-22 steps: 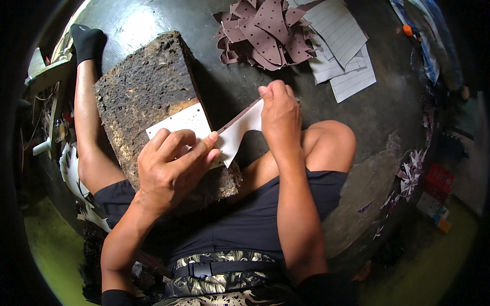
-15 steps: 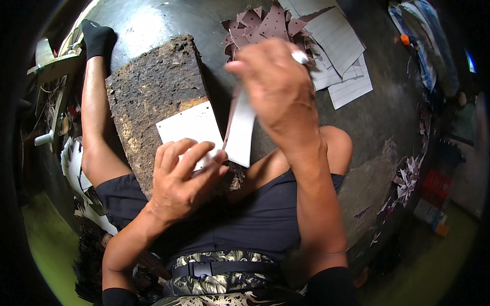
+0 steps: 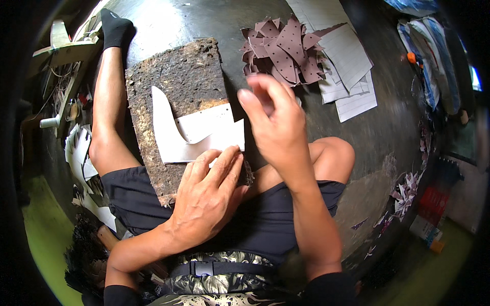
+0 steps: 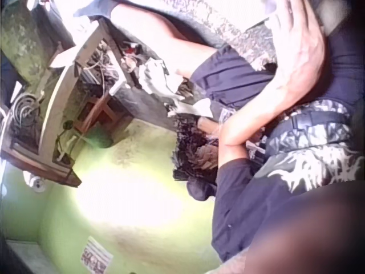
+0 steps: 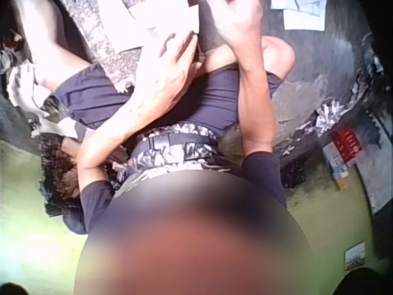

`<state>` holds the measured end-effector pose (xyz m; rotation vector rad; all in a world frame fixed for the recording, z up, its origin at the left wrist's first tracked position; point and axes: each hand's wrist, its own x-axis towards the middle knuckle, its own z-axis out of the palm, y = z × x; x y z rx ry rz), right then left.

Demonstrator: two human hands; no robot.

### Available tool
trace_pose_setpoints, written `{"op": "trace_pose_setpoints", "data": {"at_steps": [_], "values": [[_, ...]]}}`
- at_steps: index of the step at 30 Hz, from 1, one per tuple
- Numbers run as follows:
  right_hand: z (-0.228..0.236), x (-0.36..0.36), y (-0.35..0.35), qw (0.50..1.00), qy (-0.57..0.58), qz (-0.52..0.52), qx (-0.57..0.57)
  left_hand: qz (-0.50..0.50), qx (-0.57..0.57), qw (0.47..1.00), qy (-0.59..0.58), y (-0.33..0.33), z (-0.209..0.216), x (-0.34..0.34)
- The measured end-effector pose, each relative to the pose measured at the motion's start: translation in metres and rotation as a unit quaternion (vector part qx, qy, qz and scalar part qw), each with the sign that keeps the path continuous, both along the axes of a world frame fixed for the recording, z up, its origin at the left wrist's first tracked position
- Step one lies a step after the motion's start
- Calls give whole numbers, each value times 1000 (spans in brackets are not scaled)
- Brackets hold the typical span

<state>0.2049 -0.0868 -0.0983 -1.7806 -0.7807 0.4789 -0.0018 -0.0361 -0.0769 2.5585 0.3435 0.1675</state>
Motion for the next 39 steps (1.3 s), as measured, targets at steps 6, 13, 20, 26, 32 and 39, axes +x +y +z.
{"op": "trace_pose_setpoints", "data": {"at_steps": [6, 13, 20, 26, 32, 39], "values": [[-29, -24, -42, 954, 300, 26, -13, 17, -92, 992, -79, 13, -1, 11], [-25, -23, -41, 918, 394, 34, 27, 39, 123, 992, 8, 82, 28, 10], [-24, -30, -37, 938, 342, 51, 26, 73, 148, 982, 97, 73, 45, -13], [-36, -35, -38, 947, 316, 47, 10, 82, -96, 991, -36, 52, 9, 11], [-55, -33, -43, 949, 307, 66, 24, 118, -121, 980, -108, 44, -19, 17], [-54, -32, -42, 944, 323, 72, 15, 134, -87, 984, -85, 43, -12, 20]]}}
